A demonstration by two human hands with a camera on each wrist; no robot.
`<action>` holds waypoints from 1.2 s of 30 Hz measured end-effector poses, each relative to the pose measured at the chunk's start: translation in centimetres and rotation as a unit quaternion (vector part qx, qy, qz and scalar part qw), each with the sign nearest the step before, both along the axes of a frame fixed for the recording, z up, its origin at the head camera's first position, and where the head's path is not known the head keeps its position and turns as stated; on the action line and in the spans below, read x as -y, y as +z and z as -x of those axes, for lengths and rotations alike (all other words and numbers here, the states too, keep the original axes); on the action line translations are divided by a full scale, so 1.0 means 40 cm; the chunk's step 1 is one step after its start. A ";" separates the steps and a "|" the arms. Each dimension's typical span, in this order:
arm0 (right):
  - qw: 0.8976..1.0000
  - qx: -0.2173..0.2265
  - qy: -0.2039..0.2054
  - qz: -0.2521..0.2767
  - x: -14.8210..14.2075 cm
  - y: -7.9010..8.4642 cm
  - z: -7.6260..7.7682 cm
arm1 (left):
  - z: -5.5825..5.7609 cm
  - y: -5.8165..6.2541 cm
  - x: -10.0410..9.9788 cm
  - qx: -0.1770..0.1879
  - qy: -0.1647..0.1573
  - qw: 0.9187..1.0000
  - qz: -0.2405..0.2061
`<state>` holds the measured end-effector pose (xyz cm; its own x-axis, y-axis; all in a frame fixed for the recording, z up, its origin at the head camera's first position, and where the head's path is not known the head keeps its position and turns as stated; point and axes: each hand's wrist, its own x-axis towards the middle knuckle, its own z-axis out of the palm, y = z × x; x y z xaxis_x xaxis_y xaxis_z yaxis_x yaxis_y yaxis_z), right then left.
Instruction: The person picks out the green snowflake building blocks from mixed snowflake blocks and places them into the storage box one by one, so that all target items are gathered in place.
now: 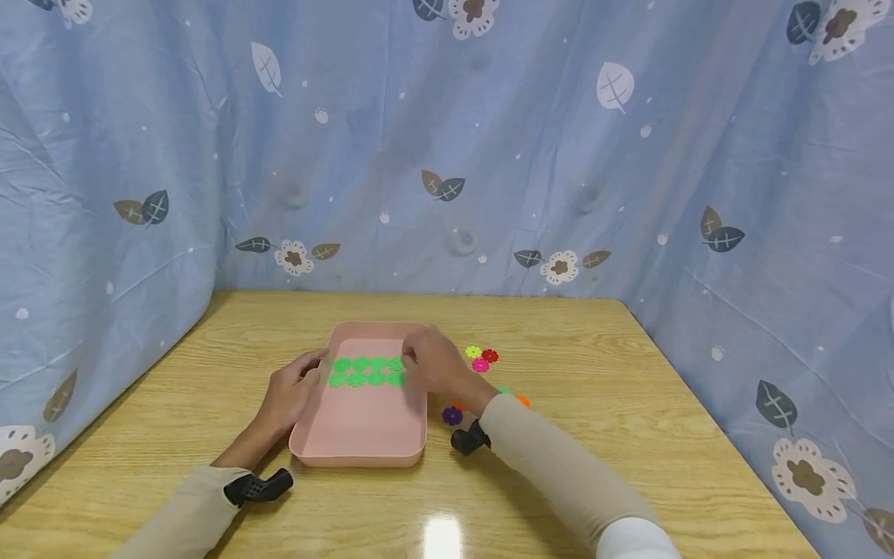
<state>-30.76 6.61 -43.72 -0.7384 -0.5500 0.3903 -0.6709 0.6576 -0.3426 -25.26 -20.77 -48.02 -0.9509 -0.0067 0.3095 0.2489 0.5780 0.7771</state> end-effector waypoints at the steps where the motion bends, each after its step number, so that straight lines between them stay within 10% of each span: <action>1: 1.000 -0.004 0.001 0.005 -0.004 0.002 -0.001 | 0.000 0.000 0.000 0.000 0.001 1.000 0.000; 36: 0.997 0.014 -0.041 0.056 -0.203 0.022 -0.020 | 0.002 0.001 0.001 -0.011 -0.005 1.000 -0.005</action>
